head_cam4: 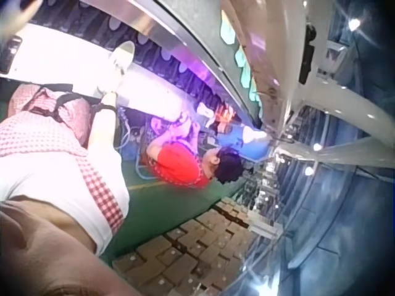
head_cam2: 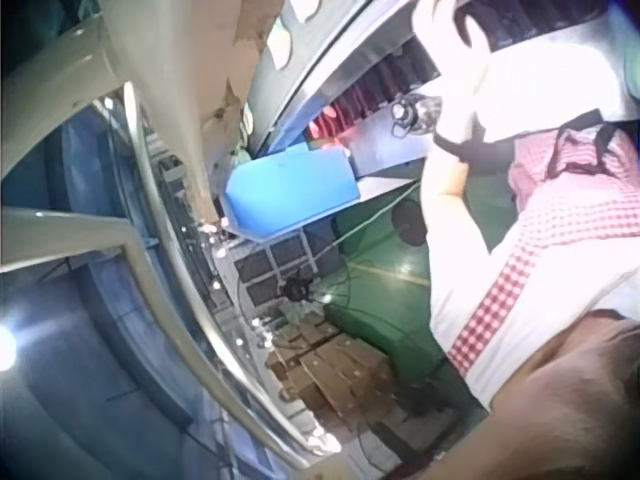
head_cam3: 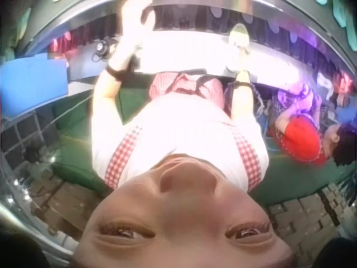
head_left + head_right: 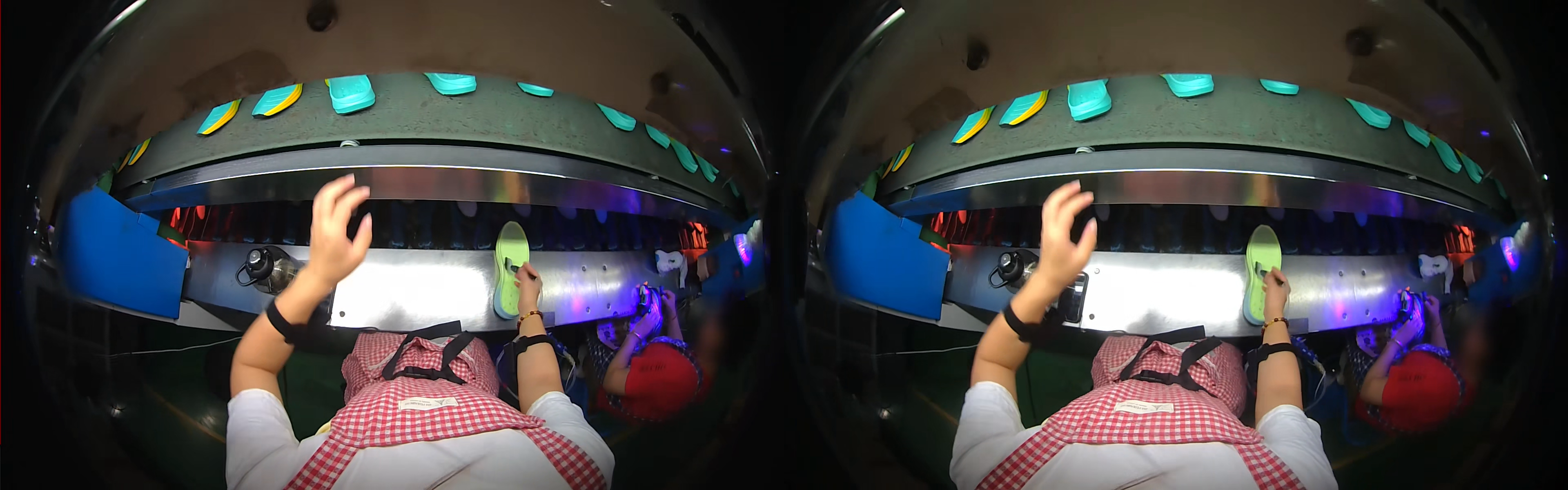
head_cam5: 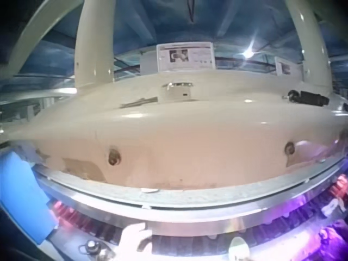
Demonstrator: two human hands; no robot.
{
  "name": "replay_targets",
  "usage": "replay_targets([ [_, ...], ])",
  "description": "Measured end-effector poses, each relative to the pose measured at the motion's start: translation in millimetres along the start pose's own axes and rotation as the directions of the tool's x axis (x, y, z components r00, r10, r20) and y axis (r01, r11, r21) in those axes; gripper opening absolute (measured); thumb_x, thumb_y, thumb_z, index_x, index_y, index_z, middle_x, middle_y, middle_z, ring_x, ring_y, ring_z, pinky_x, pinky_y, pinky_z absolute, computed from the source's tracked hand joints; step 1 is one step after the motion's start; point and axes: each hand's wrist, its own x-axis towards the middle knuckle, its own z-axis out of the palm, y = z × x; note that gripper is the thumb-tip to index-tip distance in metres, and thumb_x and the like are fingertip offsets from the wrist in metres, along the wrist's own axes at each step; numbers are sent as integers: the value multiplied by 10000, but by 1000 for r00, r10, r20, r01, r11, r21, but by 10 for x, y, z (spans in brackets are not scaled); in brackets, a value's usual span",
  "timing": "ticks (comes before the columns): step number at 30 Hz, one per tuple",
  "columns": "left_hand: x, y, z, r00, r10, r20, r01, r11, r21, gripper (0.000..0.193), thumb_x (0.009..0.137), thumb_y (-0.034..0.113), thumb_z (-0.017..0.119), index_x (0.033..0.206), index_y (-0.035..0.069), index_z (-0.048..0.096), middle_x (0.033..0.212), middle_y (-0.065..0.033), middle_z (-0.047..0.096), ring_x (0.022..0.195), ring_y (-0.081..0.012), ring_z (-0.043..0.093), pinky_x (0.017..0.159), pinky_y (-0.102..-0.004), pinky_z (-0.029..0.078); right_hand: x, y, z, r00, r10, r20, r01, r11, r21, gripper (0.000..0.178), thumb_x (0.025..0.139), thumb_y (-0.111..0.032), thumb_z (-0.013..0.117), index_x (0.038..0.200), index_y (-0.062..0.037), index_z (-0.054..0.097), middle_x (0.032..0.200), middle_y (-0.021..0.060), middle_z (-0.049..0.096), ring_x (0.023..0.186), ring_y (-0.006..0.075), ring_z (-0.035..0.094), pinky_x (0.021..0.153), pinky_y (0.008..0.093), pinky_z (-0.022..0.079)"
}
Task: Applying glue or adhesive to the inside of shoe outsoles using a brush before placing them on a conveyor.
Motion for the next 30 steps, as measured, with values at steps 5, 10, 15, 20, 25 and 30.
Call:
replay_targets([
  [5, 1090, -356, -47, 982, -97, 161, 45, 953, 299, 422, 742, 192, 609, 1110, 18, 497, 1231, -225, 422, 1170, -356, 387, 991, -390, 306, 210, 148, -115, 996, 60, 71, -61, 998, 18, 230, 818, -81, 577, 1023, 22, 564, 866, 74, 584, 756, 144, 577, 698, 232, 495],
  [10, 1730, -795, 156, 778, -427, 462, 194, 862, 469, 577, 772, 376, 578, 1202, 12, 450, 1256, -203, 429, 1178, -343, 382, 979, -377, 316, -7, -202, -156, 991, 41, 128, -80, 946, 314, 254, 844, -54, 539, 1070, 60, 519, 959, 111, 563, 825, 175, 586, 775, 253, 498],
  [15, 2105, -1037, 581, 738, -304, 602, 45, 913, 406, 512, 832, 338, 521, 1238, 37, 436, 1288, -178, 417, 1200, -321, 377, 985, -370, 307, -344, -639, -440, 963, 57, 262, -179, 865, 469, 282, 862, -51, 507, 1121, 57, 484, 1028, 157, 565, 896, 223, 597, 809, 286, 494],
  [20, 1045, -1504, 310, 735, -70, 674, -129, 962, 240, 478, 838, 324, 514, 1221, 44, 454, 1264, -182, 439, 1185, -320, 396, 973, -372, 321, -669, -806, -856, 938, 27, 346, -227, 801, 554, 293, 872, -57, 481, 1137, 67, 465, 1022, 180, 577, 924, 262, 595, 850, 333, 478],
  [25, 1769, -1055, 1085, 721, 54, 691, -208, 968, 141, 445, 844, 310, 507, 1204, 51, 473, 1240, -185, 461, 1169, -319, 415, 962, -373, 334, -822, -878, -1089, 872, -82, 482, -316, 658, 684, 337, 877, -34, 447, 1192, 82, 427, 1085, 207, 552, 992, 289, 569, 915, 349, 443],
  [30, 1613, -516, 1606, 677, 145, 722, -260, 964, 50, 413, 850, 295, 499, 1188, 58, 491, 1215, -188, 482, 1153, -317, 434, 950, -375, 348, -885, -970, -1158, 896, -138, 422, -247, 634, 732, 322, 856, 11, 465, 1170, 83, 449, 1103, 213, 546, 1021, 293, 557, 911, 338, 449],
])
